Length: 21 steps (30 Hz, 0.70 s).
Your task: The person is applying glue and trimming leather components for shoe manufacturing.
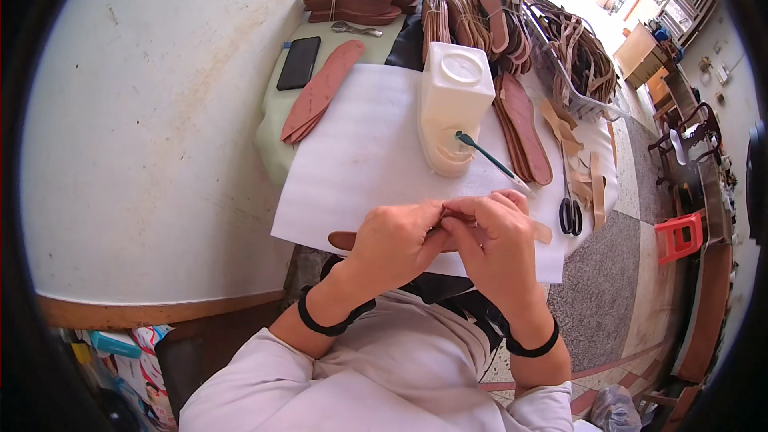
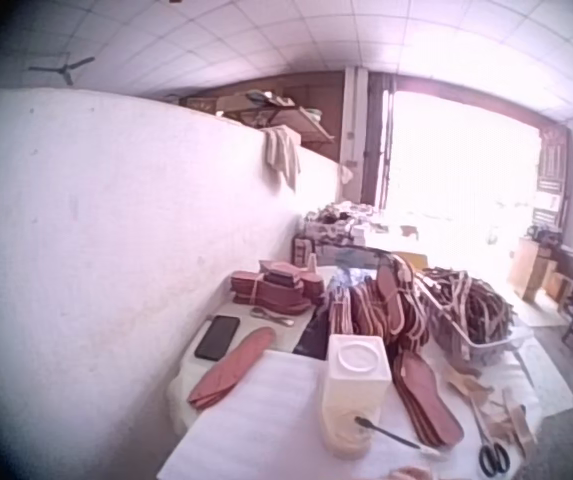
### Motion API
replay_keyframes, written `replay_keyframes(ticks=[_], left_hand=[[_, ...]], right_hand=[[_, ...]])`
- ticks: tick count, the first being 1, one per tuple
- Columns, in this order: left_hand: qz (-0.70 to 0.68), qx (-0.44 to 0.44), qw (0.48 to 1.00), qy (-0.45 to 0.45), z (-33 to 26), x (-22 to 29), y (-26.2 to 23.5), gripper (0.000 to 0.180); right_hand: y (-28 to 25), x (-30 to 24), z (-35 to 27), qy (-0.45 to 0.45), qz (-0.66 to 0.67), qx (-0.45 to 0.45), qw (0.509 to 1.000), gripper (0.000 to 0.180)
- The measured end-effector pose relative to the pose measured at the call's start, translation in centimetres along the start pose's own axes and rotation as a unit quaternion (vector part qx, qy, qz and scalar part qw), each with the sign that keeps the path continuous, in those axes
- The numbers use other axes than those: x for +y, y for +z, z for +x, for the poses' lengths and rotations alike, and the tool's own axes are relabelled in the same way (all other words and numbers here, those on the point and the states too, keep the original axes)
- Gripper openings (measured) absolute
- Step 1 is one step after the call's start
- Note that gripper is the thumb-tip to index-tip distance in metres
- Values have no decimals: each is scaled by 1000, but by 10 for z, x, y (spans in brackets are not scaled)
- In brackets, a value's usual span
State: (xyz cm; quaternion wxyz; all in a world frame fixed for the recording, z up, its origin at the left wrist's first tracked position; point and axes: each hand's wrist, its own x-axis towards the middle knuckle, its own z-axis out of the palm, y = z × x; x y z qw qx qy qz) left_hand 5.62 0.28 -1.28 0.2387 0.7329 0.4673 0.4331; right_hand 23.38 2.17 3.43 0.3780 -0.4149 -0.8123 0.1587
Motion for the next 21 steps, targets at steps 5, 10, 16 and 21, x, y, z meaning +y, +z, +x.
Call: replay_keyframes(ticks=[5,10,16,21], left_hand=[[-1,28,999,33,0,0,3,18],[17,16,999,47,-2,2,3,17],[31,3,998,57,-3,5,-1,17],[38,4,997,74,-3,4,-1,19]], right_hand=[[-14,-1,-4,-10,11,-11,1000,15],[-46,34,7,114,-10,36,993,20],[-50,106,14,95,-170,-63,979,23],[-37,126,12,87,-209,-79,971,23]])
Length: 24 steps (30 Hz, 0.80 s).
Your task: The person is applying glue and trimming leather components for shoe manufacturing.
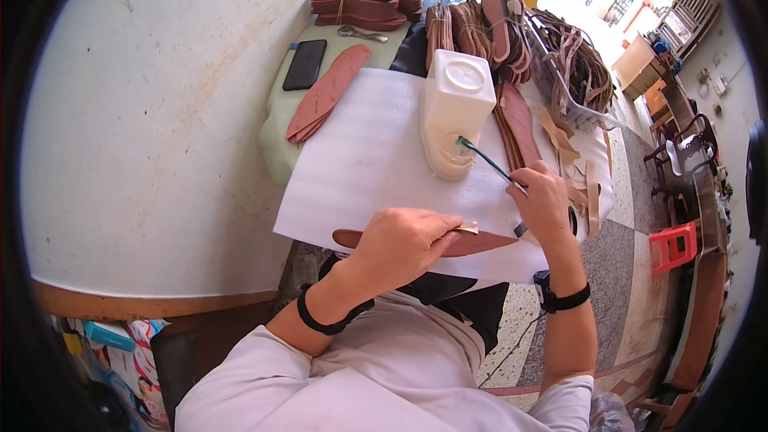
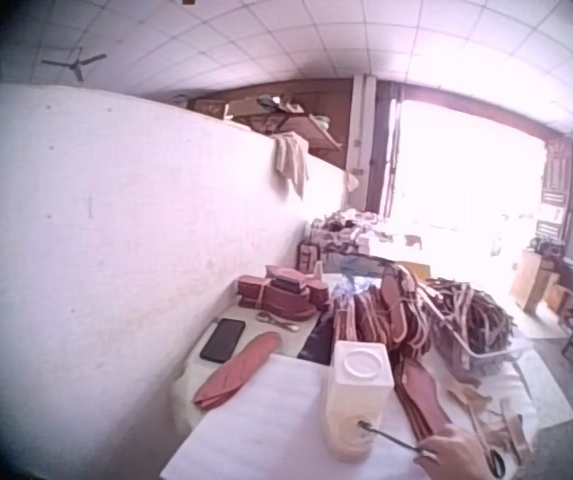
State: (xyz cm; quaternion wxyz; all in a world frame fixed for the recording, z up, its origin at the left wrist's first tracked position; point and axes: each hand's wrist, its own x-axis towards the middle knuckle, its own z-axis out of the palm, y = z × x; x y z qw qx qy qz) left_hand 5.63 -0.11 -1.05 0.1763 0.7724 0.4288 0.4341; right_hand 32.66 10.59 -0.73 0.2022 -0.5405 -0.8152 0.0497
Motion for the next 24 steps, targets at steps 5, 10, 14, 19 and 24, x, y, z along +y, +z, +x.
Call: replay_keyframes(ticks=[5,10,14,19,24], left_hand=[[10,-5,1000,-4,0,1,0,18],[9,4,1000,-1,-1,0,2,19],[4,7,1000,-5,-2,-1,2,19],[6,2,1000,-7,-1,1,1,17],[3,6,1000,-5,-1,0,2,17]], right_hand=[[0,-7,0,-23,-48,17,998,19],[-11,-12,-5,9,29,10,1000,17],[-23,-31,-9,43,136,56,988,22],[-25,-35,-9,-4,117,83,990,22],[-27,-40,-5,-24,96,98,990,18]])
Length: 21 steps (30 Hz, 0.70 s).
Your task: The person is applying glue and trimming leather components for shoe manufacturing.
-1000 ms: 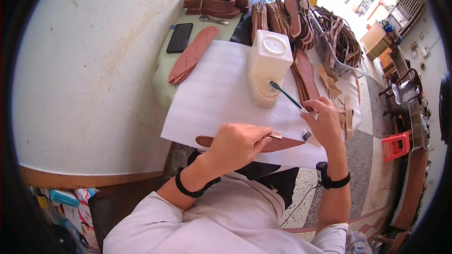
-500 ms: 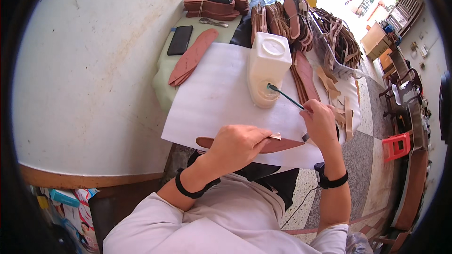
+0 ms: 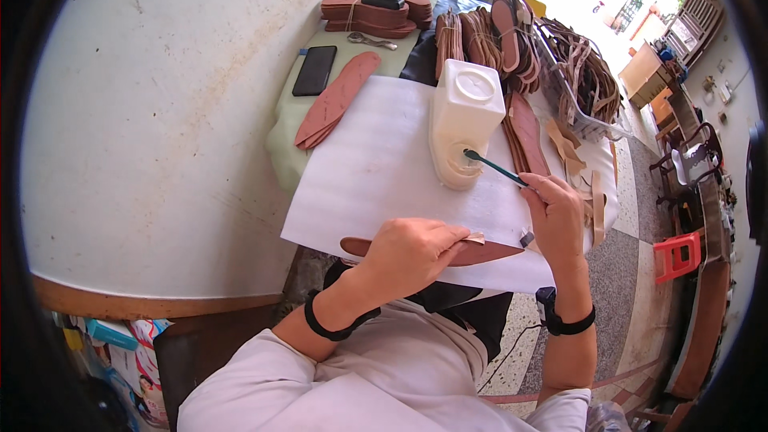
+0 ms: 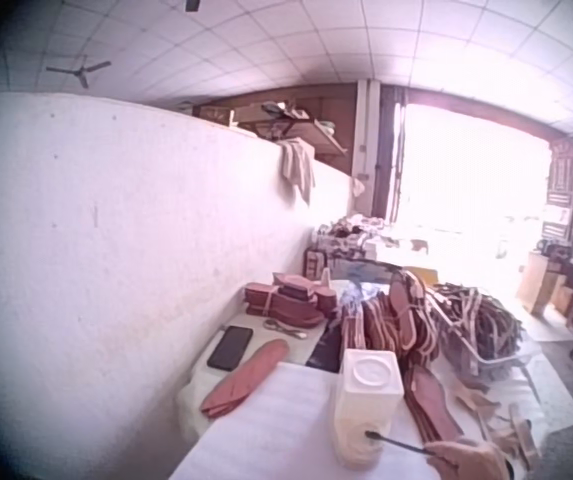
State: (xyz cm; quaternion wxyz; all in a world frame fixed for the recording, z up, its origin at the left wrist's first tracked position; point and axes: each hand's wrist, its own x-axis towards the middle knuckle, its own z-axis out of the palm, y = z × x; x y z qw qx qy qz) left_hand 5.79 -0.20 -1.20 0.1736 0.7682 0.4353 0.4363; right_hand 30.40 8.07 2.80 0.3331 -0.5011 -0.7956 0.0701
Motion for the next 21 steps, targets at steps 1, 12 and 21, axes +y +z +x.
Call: replay_keyframes(ticks=[1,12,21], left_hand=[[2,-3,1000,-2,0,0,0,17],[1,-6,1000,-2,-1,0,0,17],[15,-18,1000,-5,-1,0,0,16]], right_hand=[[-1,-3,1,-2,-5,0,1000,18],[1,-6,1,13,18,12,1000,16],[-2,0,-8,35,43,16,998,15]])
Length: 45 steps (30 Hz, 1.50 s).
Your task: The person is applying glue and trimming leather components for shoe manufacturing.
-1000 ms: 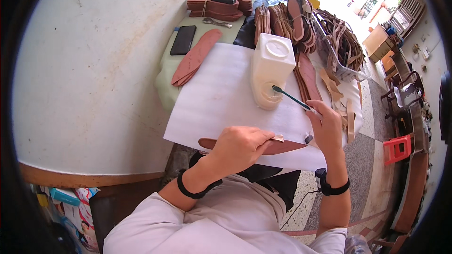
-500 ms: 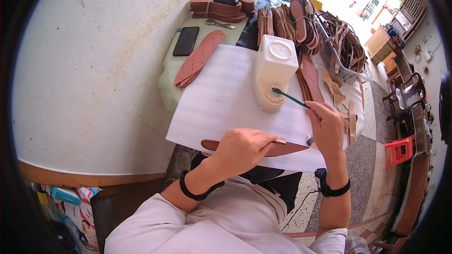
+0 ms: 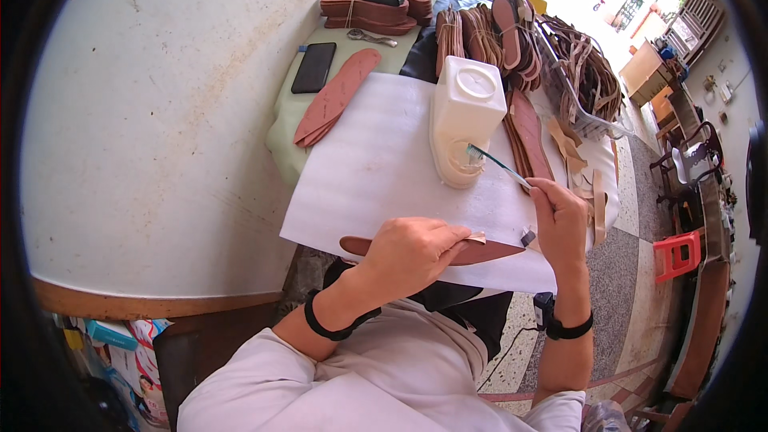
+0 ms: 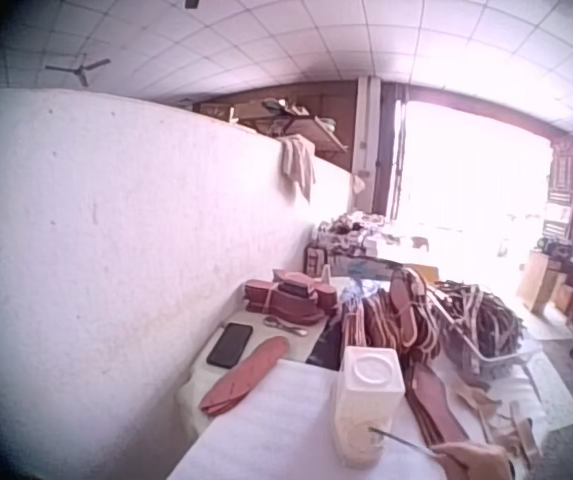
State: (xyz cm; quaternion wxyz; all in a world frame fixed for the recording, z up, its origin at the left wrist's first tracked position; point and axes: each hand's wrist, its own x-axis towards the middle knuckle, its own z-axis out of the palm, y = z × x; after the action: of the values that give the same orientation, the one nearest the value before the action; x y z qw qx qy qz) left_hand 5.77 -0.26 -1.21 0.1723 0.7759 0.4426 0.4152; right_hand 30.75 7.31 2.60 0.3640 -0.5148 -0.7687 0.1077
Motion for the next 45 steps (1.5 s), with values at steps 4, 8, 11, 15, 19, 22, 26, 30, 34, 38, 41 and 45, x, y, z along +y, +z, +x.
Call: replay_keyframes(ticks=[4,8,11,15,19,22,26,30,34,38,41,45], left_hand=[[-2,12,1000,9,0,0,1,17],[-8,30,999,15,0,1,0,19],[-20,37,999,19,2,5,-3,21],[-28,42,999,7,2,7,-8,21],[-33,55,997,-38,2,10,-12,21],[-33,57,995,-81,4,10,-16,20],[-27,69,992,-102,5,5,-9,18],[-28,64,991,-116,8,5,-4,17],[-26,65,991,-116,8,4,-3,16],[-20,65,991,-119,6,3,-2,16],[-19,67,991,-118,6,2,-1,16],[-17,68,991,-117,5,2,-1,16]], right_hand=[[-2,2,-4,22,5,-18,1000,14],[-1,4,-8,29,16,1,999,14],[-1,10,-11,53,27,-25,998,14],[-6,8,-17,56,47,37,997,14],[-27,-10,-43,32,40,99,994,18],[-40,-16,-80,49,35,122,991,20],[-41,-40,-112,83,25,107,990,20],[-26,-45,-120,61,20,112,992,25],[-18,-45,-122,48,3,109,993,25],[-15,-47,-121,62,5,115,991,25],[-14,-48,-120,59,0,110,992,25],[-13,-50,-121,62,0,101,993,26]])
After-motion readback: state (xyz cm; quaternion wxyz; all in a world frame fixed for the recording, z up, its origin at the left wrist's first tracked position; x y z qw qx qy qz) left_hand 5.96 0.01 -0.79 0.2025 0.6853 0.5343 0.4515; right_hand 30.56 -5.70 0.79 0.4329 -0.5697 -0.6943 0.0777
